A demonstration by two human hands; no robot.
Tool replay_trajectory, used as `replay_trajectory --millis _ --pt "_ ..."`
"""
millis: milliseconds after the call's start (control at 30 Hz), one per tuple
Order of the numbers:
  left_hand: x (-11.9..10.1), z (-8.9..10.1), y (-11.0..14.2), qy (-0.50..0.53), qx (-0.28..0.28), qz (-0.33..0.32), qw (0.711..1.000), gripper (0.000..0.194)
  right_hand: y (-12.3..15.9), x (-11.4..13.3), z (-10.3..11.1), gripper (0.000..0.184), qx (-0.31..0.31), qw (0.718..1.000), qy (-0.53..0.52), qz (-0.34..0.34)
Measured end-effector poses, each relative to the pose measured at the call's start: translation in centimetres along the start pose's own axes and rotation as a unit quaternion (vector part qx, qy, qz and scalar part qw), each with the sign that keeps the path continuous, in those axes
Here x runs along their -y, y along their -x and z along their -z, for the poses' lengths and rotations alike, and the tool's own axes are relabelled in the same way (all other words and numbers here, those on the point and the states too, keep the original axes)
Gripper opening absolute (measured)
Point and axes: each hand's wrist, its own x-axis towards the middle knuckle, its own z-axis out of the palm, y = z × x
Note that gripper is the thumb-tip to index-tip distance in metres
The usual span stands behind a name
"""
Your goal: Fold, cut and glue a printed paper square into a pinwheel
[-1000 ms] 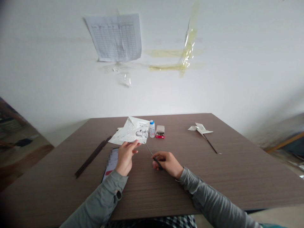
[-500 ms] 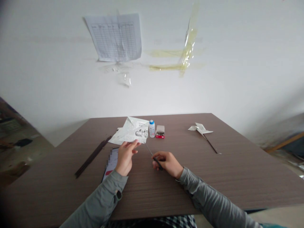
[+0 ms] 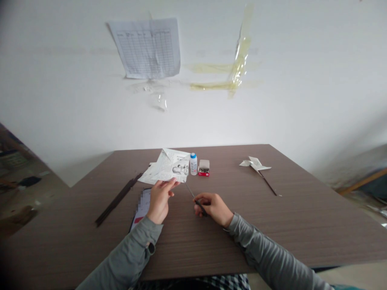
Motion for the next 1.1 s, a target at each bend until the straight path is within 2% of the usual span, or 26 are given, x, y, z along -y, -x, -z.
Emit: replay_trajectory --millis 200,467,900,1100 --pt "-0.18 -0.16 0.06 0.007 -0.01 0.007 1.0 0.028 -0.12 0.02 -0.02 0.073 -0.002 1.0 0.003 0.003" --pt "-0.27 -0.2 0.05 -0.003 -0.005 -0.007 1.0 0.033 0.01 0.48 -0.08 0.072 0.006 1.0 0.009 0.013" --pt "-0.37 -0.12 0.11 0.002 -0.007 0.001 1.0 0.029 -0.15 -0.23 0.23 0.071 0.008 1.0 0.004 0.015" --pt "-0.06 -0.01 -0.07 -0.016 -0.002 -0.003 1.0 0.033 -0.23 -0.47 0.34 0.069 0.017 1.0 0.001 0.015"
